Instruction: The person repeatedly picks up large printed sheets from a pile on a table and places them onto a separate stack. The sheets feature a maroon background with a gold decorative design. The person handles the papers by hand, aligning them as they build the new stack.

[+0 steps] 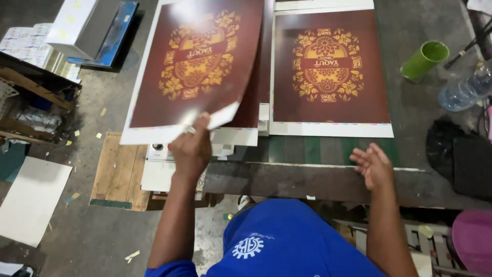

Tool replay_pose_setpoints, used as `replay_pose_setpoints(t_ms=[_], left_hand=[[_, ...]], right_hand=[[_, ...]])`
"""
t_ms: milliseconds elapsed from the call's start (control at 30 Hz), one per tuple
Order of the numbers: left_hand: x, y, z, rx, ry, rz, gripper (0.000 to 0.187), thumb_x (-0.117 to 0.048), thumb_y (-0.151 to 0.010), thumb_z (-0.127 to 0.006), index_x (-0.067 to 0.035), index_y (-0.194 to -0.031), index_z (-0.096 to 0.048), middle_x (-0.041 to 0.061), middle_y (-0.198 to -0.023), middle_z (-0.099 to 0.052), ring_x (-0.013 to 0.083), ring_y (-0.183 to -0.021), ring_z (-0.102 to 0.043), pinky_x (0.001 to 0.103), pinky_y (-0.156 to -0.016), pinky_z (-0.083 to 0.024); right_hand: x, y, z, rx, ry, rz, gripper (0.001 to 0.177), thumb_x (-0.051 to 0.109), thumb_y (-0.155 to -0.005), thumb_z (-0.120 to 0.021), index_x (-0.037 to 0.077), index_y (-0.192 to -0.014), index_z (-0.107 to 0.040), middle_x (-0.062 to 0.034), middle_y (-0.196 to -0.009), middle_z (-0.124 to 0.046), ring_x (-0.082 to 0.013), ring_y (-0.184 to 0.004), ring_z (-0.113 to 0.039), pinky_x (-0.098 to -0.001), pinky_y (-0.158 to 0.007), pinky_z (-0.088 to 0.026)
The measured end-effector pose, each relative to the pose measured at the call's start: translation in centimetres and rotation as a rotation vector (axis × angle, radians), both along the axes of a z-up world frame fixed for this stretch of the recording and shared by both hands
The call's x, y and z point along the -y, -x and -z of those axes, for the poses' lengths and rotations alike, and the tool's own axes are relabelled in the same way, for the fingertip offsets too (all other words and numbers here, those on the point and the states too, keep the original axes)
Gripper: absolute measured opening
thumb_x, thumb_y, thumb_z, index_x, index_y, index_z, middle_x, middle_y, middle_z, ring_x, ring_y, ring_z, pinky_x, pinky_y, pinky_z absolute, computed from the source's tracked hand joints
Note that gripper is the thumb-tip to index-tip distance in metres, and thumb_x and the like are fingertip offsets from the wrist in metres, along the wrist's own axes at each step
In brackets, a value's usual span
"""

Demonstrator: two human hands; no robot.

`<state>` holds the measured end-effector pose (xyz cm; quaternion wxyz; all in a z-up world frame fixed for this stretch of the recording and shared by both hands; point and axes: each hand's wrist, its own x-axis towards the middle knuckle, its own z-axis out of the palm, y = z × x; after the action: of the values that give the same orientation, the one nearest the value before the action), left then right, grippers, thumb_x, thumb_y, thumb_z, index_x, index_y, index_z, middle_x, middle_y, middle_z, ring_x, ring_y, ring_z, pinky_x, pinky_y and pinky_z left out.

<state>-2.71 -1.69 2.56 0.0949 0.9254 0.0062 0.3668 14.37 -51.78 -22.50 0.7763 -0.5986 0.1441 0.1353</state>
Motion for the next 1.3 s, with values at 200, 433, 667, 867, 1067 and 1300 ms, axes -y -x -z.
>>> replay_pose_setpoints(t_ms=[200, 433, 667, 867, 1067, 1300], left_hand=[[7.0, 0.2, -0.7, 0.054, 0.044, 0.406, 0.023, -0.004, -0.090, -0.070, 0.001, -0.113, -0.068, 0.021, -0.111, -0.074, 0.0319, -0.099, -0.076, 0.040, -0.084, -0.062], [13.8, -1.6, 1.3, -0.073, 0.004, 0.479, 0.027, -0.011, -0.092, -0.073, 0.005, -0.113, -0.070, 0.020, -0.116, -0.073, 0.0345, -0.110, -0.072, 0.043, -0.097, -0.059], [9.3, -2.2, 2.0, -0.291, -0.027, 0.480, 0.038, -0.028, -0.092, -0.072, 0.001, -0.117, -0.068, 0.020, -0.129, -0.066, 0.0362, -0.127, -0.061, 0.051, -0.111, -0.045], [2.5, -1.3, 1.6, -0.407, -0.025, 0.314, 0.049, -0.037, -0.092, -0.070, -0.003, -0.126, -0.062, 0.017, -0.140, -0.062, 0.0366, -0.136, -0.056, 0.051, -0.113, -0.041], [-0.6, -2.0, 4.2, -0.436, -0.221, 0.233, 0.067, -0.030, -0.082, -0.072, 0.003, -0.137, -0.053, 0.024, -0.143, -0.058, 0.0403, -0.133, -0.054, 0.052, -0.109, -0.042], [-1.6, -2.7, 0.6, -0.096, -0.072, 0.163, 0.018, -0.002, -0.097, -0.065, -0.005, -0.114, -0.071, 0.013, -0.117, -0.076, 0.0280, -0.106, -0.076, 0.040, -0.087, -0.062]], right_hand=[[-7.5, 5.5, -2.7, -0.006, 0.006, -0.193, 0.052, 0.019, -0.103, -0.057, 0.003, -0.151, -0.049, -0.0194, -0.115, -0.073, -0.0241, -0.089, -0.073, -0.0311, -0.062, -0.052], [-15.6, 9.0, -11.0, 0.225, -0.168, -0.566, 0.042, 0.018, -0.099, -0.058, 0.004, -0.138, -0.052, -0.0084, -0.115, -0.071, -0.0185, -0.096, -0.073, -0.0296, -0.066, -0.057], [-10.8, 6.6, -8.8, 0.165, -0.317, -0.154, 0.026, 0.015, -0.103, -0.062, 0.006, -0.127, -0.057, -0.0077, -0.103, -0.069, -0.0175, -0.080, -0.069, -0.0338, -0.055, -0.057], [-1.9, 7.4, -5.4, 0.213, -0.167, 0.188, 0.021, 0.012, -0.106, -0.063, 0.010, -0.126, -0.057, -0.0056, -0.101, -0.068, -0.0155, -0.076, -0.065, -0.0313, -0.053, -0.050], [2.9, 10.2, -5.6, 0.223, -0.182, 0.253, 0.027, 0.010, -0.105, -0.063, 0.011, -0.132, -0.057, -0.0038, -0.101, -0.068, -0.0162, -0.078, -0.064, -0.0322, -0.056, -0.046], [8.1, 13.1, -1.2, 0.215, -0.121, 0.259, 0.014, 0.008, -0.112, -0.063, 0.005, -0.124, -0.057, -0.0055, -0.099, -0.067, -0.0144, -0.082, -0.061, -0.0336, -0.061, -0.049]])
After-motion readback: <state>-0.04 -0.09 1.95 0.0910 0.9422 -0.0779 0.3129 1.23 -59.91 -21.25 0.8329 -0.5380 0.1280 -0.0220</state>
